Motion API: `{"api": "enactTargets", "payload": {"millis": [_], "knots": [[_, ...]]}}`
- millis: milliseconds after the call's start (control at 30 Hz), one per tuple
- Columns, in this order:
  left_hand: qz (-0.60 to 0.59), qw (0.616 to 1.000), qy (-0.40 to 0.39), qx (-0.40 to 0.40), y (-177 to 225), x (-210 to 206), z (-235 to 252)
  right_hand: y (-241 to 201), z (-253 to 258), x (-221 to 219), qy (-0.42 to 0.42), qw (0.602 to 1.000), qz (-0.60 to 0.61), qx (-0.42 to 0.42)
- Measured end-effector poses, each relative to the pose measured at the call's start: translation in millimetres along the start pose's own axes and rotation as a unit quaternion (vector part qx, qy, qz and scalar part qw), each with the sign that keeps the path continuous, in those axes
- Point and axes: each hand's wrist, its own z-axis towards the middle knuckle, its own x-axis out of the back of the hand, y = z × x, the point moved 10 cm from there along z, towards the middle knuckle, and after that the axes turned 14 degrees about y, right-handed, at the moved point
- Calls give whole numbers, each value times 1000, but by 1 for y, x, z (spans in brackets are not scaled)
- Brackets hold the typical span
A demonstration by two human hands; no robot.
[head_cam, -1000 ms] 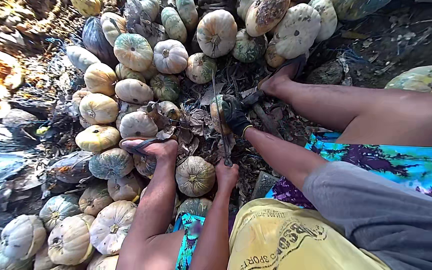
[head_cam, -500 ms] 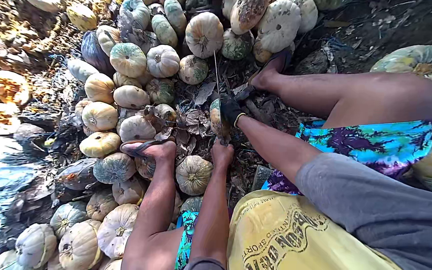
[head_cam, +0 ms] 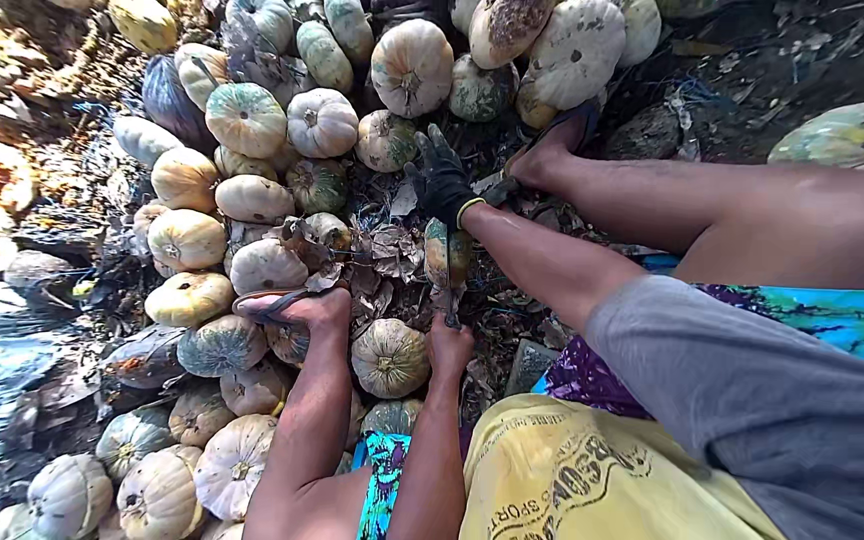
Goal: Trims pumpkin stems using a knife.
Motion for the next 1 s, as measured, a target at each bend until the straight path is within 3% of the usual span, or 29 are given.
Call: {"api": "enactTargets", "payload": {"millis": [100,200,300,433,600,733,800,900,1000], "knots": [[4,1000,14,-5,-9,-3,-5,25,-12,30,52,981,110,-148],[-11,999,41,-21,3,3,9,54,-37,48,5,949,154,-274],[-25,997,65,-40,33,0,46,57,-58,19,-87,951,146,-258],[-96,995,35,-20,39,-23,76,45,-54,-4,-109,962,127,-216],[-198,979,3,43,-5,-15,13,36,-98,0,-45,975,171,-138],[-150,987,-10,51,-28,-1,-44,59,-109,21,-43,957,116,-263],[-126,991,-15,45,-28,-3,-55,62,-98,16,-62,954,115,-270],[-108,993,-9,37,-24,-3,-56,48,-89,5,-134,961,115,-214],[-94,995,9,15,-9,4,-34,42,-92,6,-164,949,126,-238]]}}
